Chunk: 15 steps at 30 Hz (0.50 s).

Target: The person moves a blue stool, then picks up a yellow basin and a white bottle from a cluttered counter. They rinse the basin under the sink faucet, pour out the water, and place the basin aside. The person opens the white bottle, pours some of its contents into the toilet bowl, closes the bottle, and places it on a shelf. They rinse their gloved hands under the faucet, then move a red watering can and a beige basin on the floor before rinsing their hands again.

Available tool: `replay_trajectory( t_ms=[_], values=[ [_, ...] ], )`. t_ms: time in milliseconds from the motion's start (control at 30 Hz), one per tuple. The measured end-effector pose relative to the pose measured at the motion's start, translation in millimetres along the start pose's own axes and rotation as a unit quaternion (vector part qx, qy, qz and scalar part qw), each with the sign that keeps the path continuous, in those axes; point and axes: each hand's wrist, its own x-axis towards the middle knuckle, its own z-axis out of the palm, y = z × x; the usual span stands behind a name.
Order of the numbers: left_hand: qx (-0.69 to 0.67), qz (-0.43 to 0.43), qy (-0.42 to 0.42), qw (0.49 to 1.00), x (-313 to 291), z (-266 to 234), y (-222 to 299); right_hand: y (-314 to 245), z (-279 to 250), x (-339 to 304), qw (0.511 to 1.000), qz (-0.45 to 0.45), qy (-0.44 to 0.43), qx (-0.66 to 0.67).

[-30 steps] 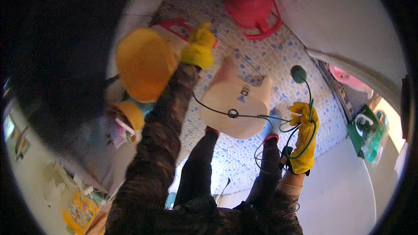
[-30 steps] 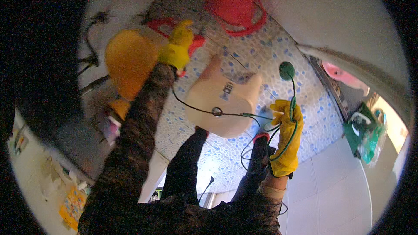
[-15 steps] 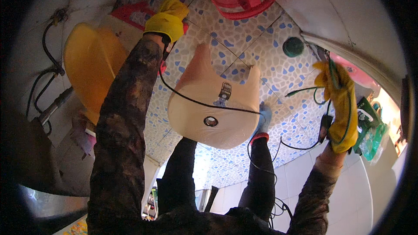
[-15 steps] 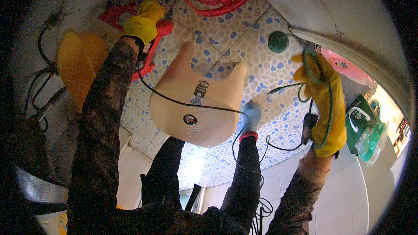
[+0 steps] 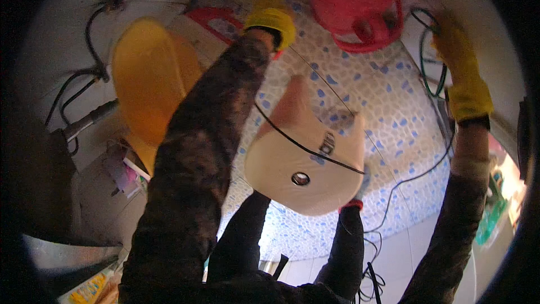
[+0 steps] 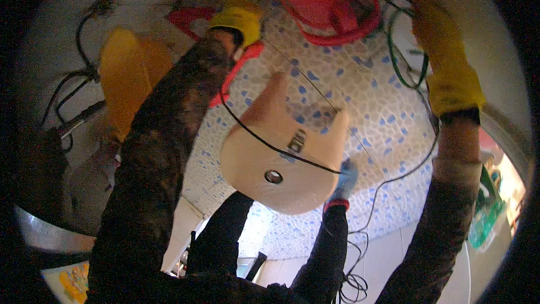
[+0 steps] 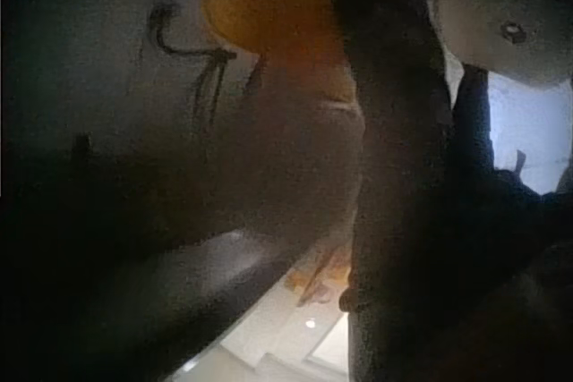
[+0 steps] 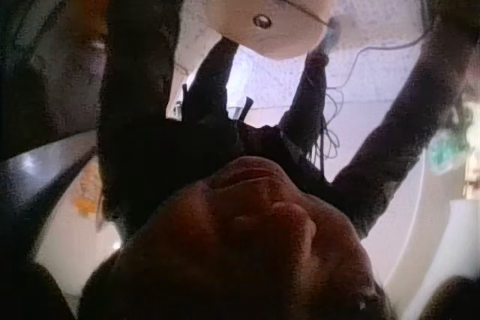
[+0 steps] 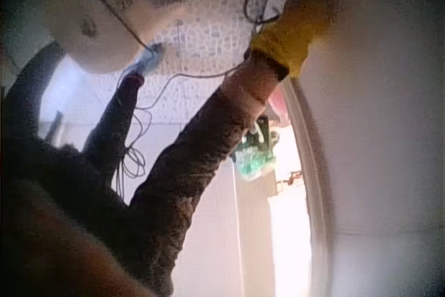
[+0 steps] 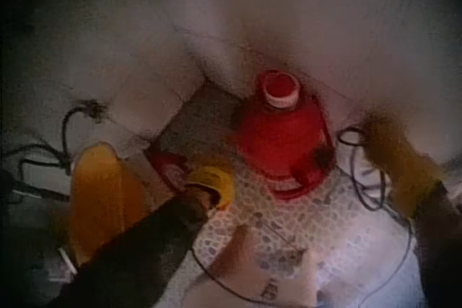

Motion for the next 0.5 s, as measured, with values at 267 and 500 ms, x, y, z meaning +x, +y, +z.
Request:
replay_trajectory(
  t_ms=[267,500],
  values=[
    [-0.132,-0.072,0.123,0.981,110,16,-12,51,49,-13,0.951,-0.166,0.249,-0.079],
    [-0.112,-0.097,0.123,0.981,166,57,-33,72,45,-16,0.952,-0.168,0.236,-0.1]
  ],
)
